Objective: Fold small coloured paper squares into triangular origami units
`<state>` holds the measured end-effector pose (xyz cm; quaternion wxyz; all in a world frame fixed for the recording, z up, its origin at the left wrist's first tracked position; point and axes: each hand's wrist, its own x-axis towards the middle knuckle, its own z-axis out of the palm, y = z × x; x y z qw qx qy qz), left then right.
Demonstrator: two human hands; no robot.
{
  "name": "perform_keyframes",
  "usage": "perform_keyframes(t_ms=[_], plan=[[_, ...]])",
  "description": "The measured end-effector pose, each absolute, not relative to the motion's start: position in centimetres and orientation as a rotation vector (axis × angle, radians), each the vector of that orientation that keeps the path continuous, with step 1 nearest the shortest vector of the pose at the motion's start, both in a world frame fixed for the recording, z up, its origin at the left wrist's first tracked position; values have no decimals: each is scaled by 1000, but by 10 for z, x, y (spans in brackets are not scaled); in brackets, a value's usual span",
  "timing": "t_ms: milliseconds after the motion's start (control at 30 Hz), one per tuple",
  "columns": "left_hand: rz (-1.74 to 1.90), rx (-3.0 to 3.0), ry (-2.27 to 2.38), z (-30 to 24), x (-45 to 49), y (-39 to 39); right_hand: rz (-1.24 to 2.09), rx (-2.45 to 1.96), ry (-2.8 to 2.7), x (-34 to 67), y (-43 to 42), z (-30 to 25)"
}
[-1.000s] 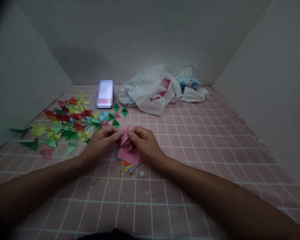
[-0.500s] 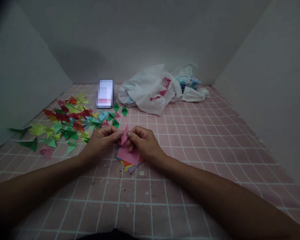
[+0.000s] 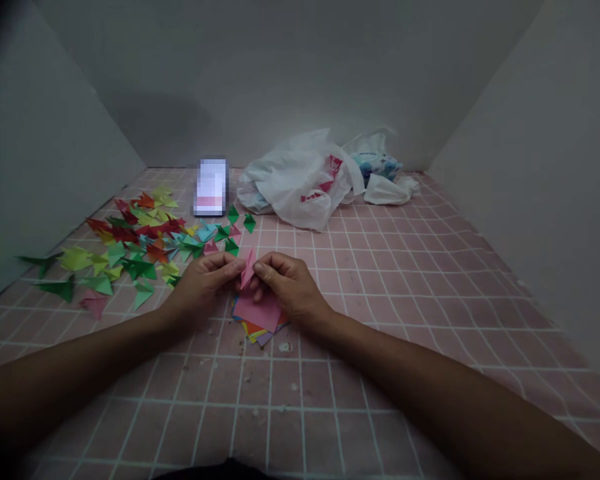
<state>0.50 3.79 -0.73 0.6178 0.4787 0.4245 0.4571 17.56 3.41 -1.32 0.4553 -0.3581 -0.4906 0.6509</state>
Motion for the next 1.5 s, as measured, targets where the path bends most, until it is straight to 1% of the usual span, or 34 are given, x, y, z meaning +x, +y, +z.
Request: perform_keyframes(t_ms=[700, 1000, 1367, 1500], plan=[[1028, 1285, 1062, -3, 6, 36, 1517, -1016, -1291, 177, 34, -10], [1022, 1227, 1046, -4, 7, 35, 1407, -1105, -1361, 176, 31, -7], [990, 1156, 995, -5, 5, 38, 1377, -1081, -1392, 177, 32, -8], [978, 1140, 970, -6, 5, 38, 1267, -1108, -1475, 177, 32, -9]])
